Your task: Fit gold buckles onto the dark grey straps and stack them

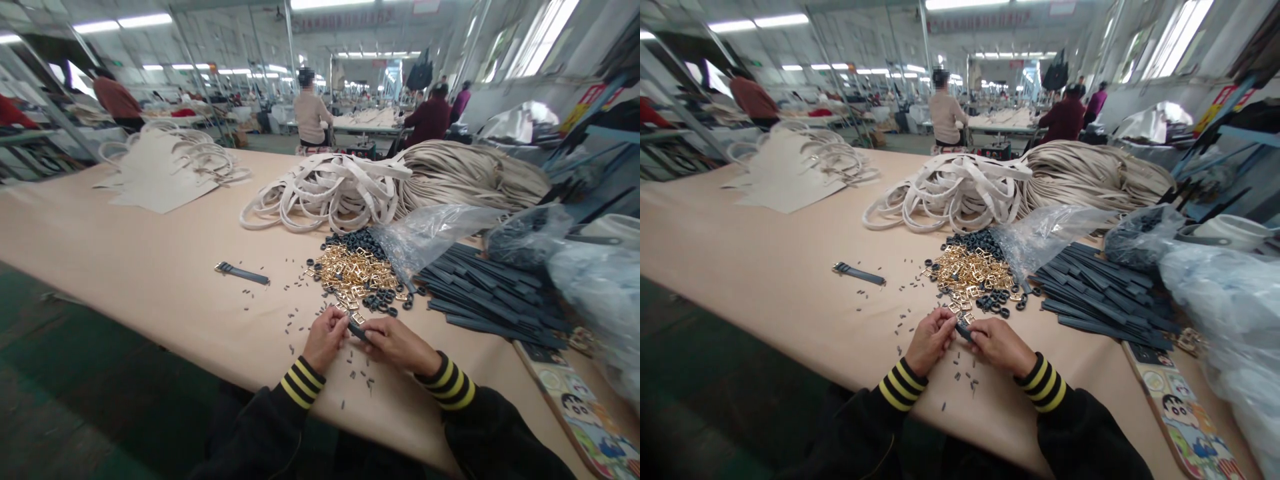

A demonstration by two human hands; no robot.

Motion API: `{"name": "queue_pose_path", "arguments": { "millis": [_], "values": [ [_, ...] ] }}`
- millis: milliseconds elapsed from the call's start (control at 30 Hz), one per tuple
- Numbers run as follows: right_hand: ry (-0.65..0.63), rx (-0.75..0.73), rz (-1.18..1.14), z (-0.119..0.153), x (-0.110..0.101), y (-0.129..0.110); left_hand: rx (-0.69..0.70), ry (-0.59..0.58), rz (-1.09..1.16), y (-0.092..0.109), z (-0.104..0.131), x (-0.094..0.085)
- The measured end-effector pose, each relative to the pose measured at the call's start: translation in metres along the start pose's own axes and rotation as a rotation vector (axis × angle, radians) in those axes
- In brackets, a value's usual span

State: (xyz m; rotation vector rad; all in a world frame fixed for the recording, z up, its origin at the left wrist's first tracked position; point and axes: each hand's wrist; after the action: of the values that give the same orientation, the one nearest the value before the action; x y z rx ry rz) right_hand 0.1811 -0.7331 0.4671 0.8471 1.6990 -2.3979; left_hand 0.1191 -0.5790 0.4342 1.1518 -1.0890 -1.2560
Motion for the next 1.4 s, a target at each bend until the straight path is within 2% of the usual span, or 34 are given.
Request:
{"name": "queue_pose_path", "arguments": {
  "millis": [67,133,233,367,633,700,800,900,1000,1100,1133,1233,1333,1400],
  "values": [
    [-0.078,0.024,-0.226,0.0,0.0,0.002,-0.001,0.003,-0.027,0.001,0.0,0.0],
    [-0.09,0.04,-0.361,-0.002,0.003,0.005,-0.002,0.011,-0.056,0.001,-0.001,0.001],
    [-0.094,-0.009,-0.446,-0.003,0.009,0.007,0.013,0.04,-0.092,0.0,-0.002,0.002],
    [-0.122,-0.092,-0.567,-0.004,0.013,0.01,0.109,0.063,-0.224,-0.002,-0.001,0.001],
    [0.082,-0.026,-0.607,-0.011,0.019,0.019,0.247,-0.091,-0.577,-0.005,0.008,0.006],
    [0.114,-0.014,-0.642,-0.012,0.021,0.02,0.289,-0.092,-0.627,-0.005,0.01,0.008],
    [0.154,-0.004,-0.682,-0.013,0.024,0.02,0.312,-0.028,-0.673,-0.008,0.012,0.012],
    [0.153,0.013,-0.687,-0.013,0.024,0.018,0.319,0.029,-0.733,-0.009,0.014,0.016],
    [0.088,0.041,-0.618,-0.009,0.019,0.016,0.334,-0.037,-0.747,-0.006,0.018,0.017],
    [0.048,0.054,-0.502,-0.004,0.009,0.017,0.342,-0.18,-0.64,0.001,0.02,0.007],
    [0.051,0.061,-0.483,-0.003,0.006,0.018,0.335,-0.193,-0.606,0.003,0.019,0.001],
    [0.094,0.087,-0.485,-0.002,0.002,0.024,0.319,-0.071,-0.683,0.011,0.006,-0.022],
    [0.113,0.077,-0.529,-0.005,0.004,0.027,0.345,0.069,-0.971,0.014,-0.02,-0.042],
    [0.086,0.074,-0.601,-0.006,0.006,0.026,0.34,0.086,-1.129,0.014,-0.038,-0.051]
  ]
}}
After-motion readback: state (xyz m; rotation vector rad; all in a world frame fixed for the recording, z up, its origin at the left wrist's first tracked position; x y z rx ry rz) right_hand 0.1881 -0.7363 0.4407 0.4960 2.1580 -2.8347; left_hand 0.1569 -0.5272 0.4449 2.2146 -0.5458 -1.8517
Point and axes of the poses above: each hand's wrist, its own z-axis away from the middle knuckle, its own x-axis out of the palm, y = z × x, and after that the axes turned 13 degrees about -y, right-handed
